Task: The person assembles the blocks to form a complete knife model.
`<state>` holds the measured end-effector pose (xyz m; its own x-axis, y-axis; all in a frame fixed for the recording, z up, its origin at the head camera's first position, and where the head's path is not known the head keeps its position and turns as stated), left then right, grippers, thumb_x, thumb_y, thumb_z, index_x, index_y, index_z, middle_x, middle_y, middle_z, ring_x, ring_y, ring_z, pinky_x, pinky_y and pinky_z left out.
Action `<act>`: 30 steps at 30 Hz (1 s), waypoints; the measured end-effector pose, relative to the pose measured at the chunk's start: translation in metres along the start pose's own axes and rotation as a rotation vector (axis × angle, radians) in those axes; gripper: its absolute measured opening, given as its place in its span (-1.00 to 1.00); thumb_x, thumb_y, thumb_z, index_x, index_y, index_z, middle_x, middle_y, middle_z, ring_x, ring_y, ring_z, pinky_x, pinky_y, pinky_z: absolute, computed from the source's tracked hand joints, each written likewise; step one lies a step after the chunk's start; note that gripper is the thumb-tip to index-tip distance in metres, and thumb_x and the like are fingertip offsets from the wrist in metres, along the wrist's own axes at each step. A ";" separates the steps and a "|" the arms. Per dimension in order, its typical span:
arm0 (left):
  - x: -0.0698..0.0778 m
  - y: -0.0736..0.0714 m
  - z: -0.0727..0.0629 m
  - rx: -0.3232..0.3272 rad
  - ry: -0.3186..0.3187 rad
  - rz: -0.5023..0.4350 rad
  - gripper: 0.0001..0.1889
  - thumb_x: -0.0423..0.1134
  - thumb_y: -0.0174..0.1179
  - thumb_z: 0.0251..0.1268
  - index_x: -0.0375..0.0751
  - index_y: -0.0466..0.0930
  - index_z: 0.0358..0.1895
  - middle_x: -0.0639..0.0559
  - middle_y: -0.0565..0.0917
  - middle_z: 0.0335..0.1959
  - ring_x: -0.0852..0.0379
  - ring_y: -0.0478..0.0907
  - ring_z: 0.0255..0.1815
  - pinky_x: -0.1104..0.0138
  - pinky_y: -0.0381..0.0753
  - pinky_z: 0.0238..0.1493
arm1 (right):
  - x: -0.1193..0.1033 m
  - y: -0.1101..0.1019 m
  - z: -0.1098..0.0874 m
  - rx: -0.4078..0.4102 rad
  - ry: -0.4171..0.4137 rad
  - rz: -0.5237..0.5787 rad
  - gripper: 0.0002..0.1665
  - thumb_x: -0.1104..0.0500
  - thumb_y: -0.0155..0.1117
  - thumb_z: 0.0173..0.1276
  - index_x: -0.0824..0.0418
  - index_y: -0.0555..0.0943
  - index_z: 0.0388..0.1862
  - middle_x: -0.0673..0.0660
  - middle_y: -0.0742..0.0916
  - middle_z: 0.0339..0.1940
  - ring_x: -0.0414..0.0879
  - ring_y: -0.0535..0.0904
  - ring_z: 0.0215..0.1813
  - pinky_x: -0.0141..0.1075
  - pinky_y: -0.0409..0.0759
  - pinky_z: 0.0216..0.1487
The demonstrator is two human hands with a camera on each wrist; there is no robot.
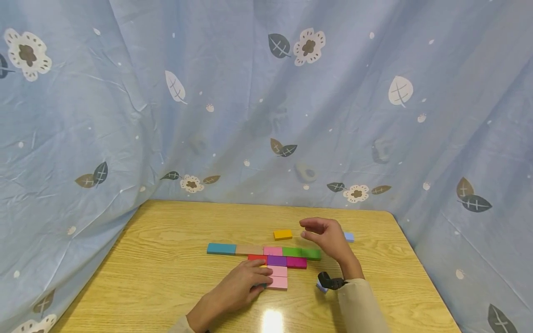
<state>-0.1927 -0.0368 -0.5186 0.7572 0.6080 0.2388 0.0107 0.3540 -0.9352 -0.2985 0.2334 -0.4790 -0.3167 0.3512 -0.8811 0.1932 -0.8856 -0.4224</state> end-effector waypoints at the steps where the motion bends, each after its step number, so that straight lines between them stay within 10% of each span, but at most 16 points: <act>1: 0.000 0.000 0.000 0.002 0.002 0.000 -0.74 -0.27 0.40 0.50 0.11 0.89 0.12 0.18 0.78 0.32 -0.03 0.60 0.53 -0.05 0.61 0.53 | 0.002 0.001 0.003 -0.010 0.004 0.012 -0.60 0.14 0.56 0.48 0.14 0.79 0.26 0.44 0.78 0.28 0.16 0.83 0.21 -0.42 0.77 0.17; 10: -0.001 0.000 -0.001 0.001 0.022 0.001 -0.73 -0.28 0.39 0.50 0.10 0.88 0.14 0.18 0.78 0.32 -0.03 0.60 0.52 -0.01 0.61 0.53 | 0.020 0.014 0.026 -0.058 0.038 0.060 -0.58 0.30 0.49 0.51 0.36 0.75 0.29 0.44 0.77 0.30 0.41 0.74 0.29 -0.42 0.78 0.16; 30: -0.001 0.000 -0.001 0.012 0.020 -0.003 -0.73 -0.28 0.42 0.48 0.11 0.88 0.12 0.19 0.79 0.31 -0.01 0.61 0.51 -0.01 0.62 0.52 | 0.046 0.034 0.048 -0.177 0.124 -0.007 -0.55 0.30 0.53 0.45 0.38 0.74 0.28 0.33 0.84 0.21 0.14 0.83 0.19 -0.49 0.74 0.16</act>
<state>-0.1929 -0.0379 -0.5191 0.7701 0.5925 0.2366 0.0053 0.3649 -0.9311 -0.3514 0.2044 -0.5235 -0.2038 0.4017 -0.8928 0.3545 -0.8198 -0.4497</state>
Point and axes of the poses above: each hand's wrist, its own z-axis towards the middle knuckle, its own y-axis out of the palm, x = y × z, the point moved 5 cm from there along z, towards the middle knuckle
